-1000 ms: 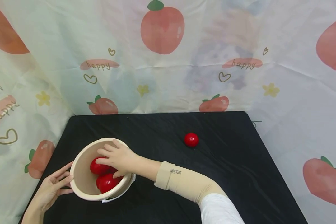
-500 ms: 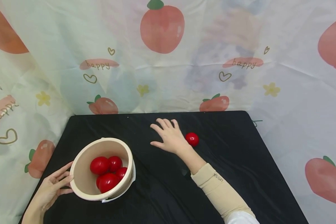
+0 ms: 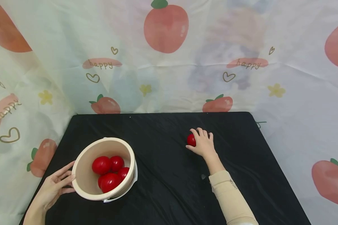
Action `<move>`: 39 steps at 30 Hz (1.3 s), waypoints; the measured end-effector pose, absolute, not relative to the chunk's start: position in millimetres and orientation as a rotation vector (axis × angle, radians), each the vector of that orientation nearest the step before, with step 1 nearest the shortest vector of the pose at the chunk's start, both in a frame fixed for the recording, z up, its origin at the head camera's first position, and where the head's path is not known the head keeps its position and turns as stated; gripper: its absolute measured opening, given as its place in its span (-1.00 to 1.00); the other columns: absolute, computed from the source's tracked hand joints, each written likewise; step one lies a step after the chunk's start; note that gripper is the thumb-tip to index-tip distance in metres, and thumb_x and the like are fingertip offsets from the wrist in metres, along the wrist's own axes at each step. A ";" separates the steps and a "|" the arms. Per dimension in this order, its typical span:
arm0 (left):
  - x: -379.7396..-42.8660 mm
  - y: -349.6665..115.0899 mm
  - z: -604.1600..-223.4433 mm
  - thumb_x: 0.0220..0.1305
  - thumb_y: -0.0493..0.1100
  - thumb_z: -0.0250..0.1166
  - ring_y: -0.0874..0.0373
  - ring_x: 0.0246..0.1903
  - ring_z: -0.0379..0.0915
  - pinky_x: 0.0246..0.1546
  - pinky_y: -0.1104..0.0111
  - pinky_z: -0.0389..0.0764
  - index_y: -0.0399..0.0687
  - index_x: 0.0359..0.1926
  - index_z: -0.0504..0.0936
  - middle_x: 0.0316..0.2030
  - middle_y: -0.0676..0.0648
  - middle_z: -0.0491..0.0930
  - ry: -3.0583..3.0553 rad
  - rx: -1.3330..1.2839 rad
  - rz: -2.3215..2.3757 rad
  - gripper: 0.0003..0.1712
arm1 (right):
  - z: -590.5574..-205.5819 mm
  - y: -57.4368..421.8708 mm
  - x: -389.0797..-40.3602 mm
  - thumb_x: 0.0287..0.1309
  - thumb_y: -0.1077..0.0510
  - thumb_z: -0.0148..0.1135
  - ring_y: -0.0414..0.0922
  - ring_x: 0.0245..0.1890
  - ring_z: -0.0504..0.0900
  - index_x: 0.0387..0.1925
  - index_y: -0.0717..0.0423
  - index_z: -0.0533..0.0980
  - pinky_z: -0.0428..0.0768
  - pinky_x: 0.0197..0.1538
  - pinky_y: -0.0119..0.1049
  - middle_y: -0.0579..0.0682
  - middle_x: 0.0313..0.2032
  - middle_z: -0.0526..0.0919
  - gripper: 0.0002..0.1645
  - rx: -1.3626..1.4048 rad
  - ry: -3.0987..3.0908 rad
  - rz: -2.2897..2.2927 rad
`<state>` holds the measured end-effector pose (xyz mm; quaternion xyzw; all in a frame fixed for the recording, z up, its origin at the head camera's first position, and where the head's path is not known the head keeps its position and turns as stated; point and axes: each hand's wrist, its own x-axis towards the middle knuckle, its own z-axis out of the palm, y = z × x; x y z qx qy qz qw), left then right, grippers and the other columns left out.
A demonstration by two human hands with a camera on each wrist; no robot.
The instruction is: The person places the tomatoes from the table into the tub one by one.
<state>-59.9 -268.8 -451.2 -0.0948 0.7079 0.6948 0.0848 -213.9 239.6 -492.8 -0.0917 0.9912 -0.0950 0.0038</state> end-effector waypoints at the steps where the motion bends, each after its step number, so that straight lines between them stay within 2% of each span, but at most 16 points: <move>1: -59.9 -268.6 -451.1 0.20 -0.33 0.20 0.16 -0.51 0.57 -0.43 0.21 0.67 0.07 0.23 0.35 -0.36 0.04 0.56 2.110 -0.279 2.076 -0.42 | -496.5 243.7 -214.0 -0.11 -0.21 0.31 0.20 0.15 0.14 0.25 0.01 0.15 0.05 0.13 0.25 0.22 0.18 0.17 -0.07 -0.254 3.099 -0.322; 13: -59.1 -269.2 -450.7 0.19 -0.35 0.19 0.17 -0.52 0.56 -0.45 0.21 0.67 0.24 0.13 0.44 -0.37 0.04 0.56 2.078 -0.268 2.124 -0.47 | -530.0 257.6 -220.7 -0.15 -0.19 0.33 0.23 0.09 0.18 0.23 0.12 0.15 0.07 0.09 0.28 0.27 0.10 0.24 -0.03 -0.108 3.085 -0.406; 25: -59.8 -267.8 -451.6 0.19 -0.33 0.21 0.16 -0.53 0.56 -0.44 0.22 0.67 0.10 0.21 0.37 -0.38 0.05 0.56 2.115 -0.301 2.079 -0.44 | -536.5 252.3 -221.4 -0.19 -0.15 0.39 0.21 0.02 0.24 0.15 0.18 0.19 0.13 0.06 0.24 0.27 0.03 0.32 -0.06 -0.085 3.169 -0.381; 31: -59.0 -268.4 -451.4 0.19 -0.33 0.21 0.16 -0.52 0.56 -0.44 0.22 0.67 0.17 0.18 0.40 -0.38 0.04 0.56 2.106 -0.310 2.090 -0.45 | -523.8 235.0 -223.8 -0.21 -0.16 0.40 0.18 -0.01 0.29 0.13 0.18 0.23 0.17 0.03 0.19 0.24 0.00 0.36 -0.08 -0.178 3.255 -0.386; 39: -59.7 -268.1 -451.5 0.19 -0.33 0.21 0.16 -0.51 0.57 -0.43 0.22 0.67 0.12 0.21 0.38 -0.37 0.04 0.56 2.113 -0.300 2.079 -0.44 | -468.7 186.8 -221.4 -0.22 -0.19 0.40 0.10 0.00 0.32 0.12 0.13 0.25 0.20 0.05 0.13 0.16 0.02 0.38 -0.09 -0.460 3.348 -0.400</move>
